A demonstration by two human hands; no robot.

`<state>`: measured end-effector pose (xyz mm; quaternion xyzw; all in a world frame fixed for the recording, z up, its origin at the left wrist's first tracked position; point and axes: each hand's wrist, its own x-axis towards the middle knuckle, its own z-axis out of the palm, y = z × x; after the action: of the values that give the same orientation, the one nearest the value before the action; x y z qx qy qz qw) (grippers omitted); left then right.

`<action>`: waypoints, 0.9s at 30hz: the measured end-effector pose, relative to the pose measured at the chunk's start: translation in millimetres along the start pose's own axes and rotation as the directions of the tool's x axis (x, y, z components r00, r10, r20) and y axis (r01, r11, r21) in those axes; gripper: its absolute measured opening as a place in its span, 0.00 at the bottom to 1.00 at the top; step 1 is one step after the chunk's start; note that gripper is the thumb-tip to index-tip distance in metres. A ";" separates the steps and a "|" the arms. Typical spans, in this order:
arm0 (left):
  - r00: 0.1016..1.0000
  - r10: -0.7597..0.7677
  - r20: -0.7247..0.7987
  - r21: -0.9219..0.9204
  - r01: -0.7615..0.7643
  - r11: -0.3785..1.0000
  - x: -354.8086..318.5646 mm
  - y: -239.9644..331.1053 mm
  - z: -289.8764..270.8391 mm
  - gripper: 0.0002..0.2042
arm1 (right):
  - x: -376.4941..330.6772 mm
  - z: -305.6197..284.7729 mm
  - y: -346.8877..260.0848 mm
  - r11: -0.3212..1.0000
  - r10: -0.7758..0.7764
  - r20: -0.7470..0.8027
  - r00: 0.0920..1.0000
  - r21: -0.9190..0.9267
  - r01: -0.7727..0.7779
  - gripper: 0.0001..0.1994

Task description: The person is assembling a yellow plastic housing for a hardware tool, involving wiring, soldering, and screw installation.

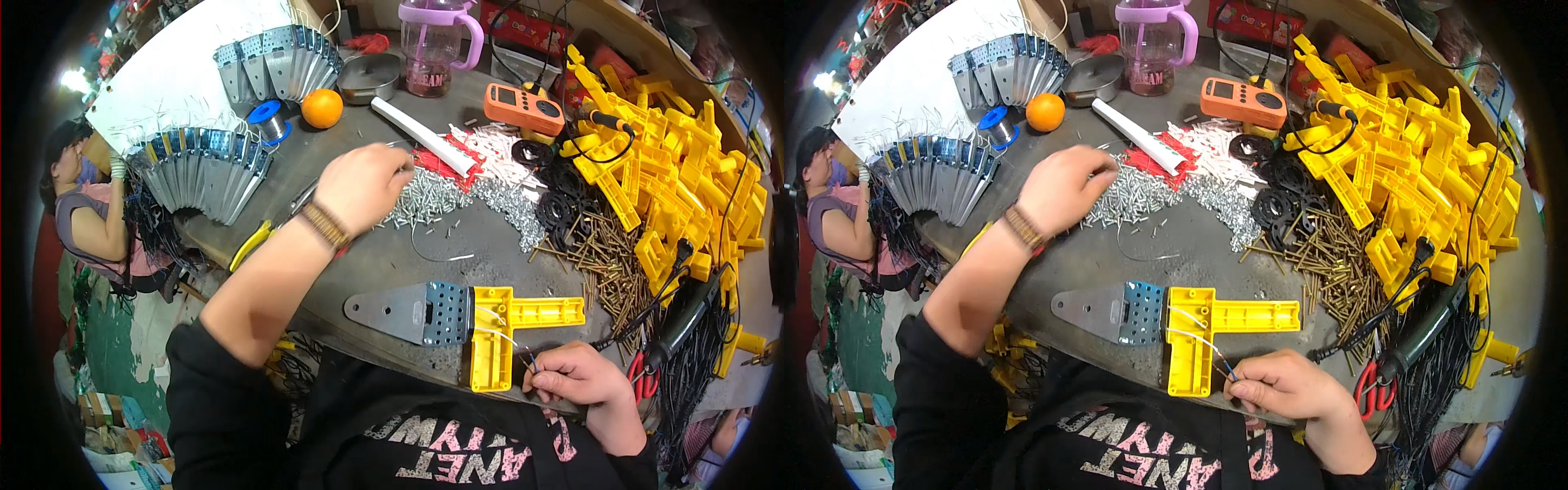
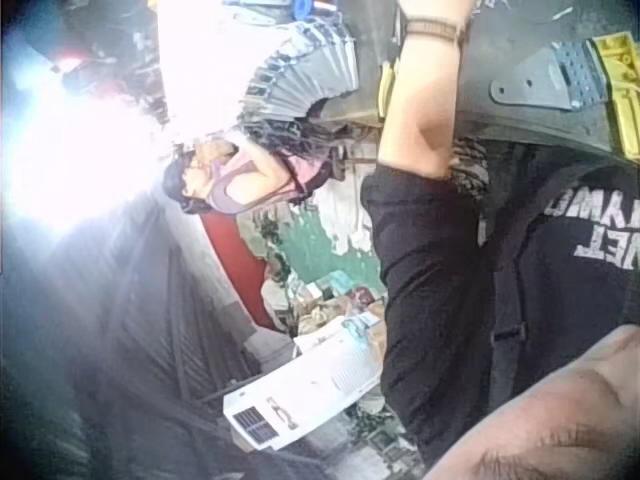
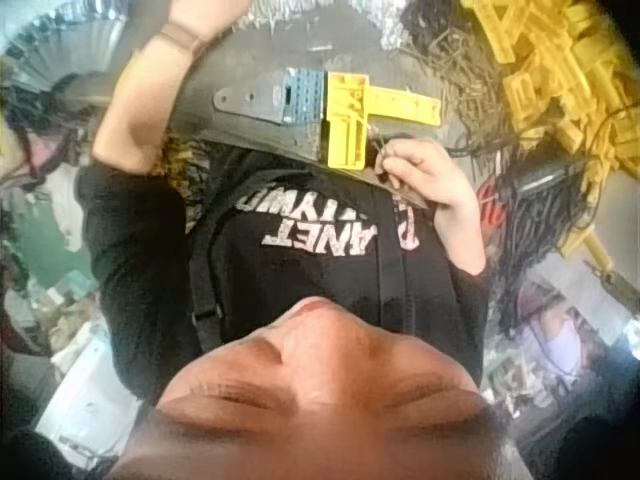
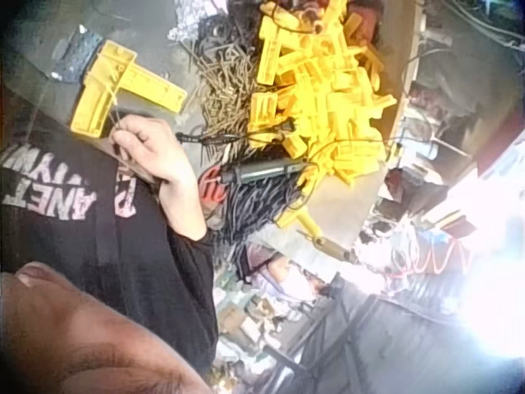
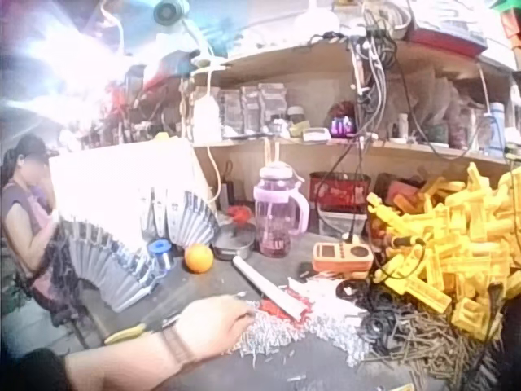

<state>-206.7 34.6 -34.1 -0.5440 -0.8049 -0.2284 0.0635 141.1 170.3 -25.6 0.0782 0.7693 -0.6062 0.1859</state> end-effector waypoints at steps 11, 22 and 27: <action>0.924 0.050 0.379 0.092 -0.091 0.992 67.3 -34.5 21.8 0.09 | 1.9 -7.5 5.2 0.973 0.027 0.019 0.999 0.228 -0.031 0.13; 0.933 0.037 0.358 0.418 -0.195 0.887 57.1 -10.7 -7.2 0.10 | 1.7 -4.6 7.8 0.994 -0.062 0.002 0.998 0.090 0.062 0.14; 0.938 0.142 0.316 0.256 -0.228 0.939 38.3 -29.0 -11.1 0.09 | 2.6 -2.7 3.8 0.998 -0.061 -0.010 0.998 0.026 0.061 0.15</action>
<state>-249.9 53.4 -19.5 -0.6305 -0.7747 -0.0181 0.0437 139.5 173.7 -29.5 0.0599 0.7640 -0.6215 0.1627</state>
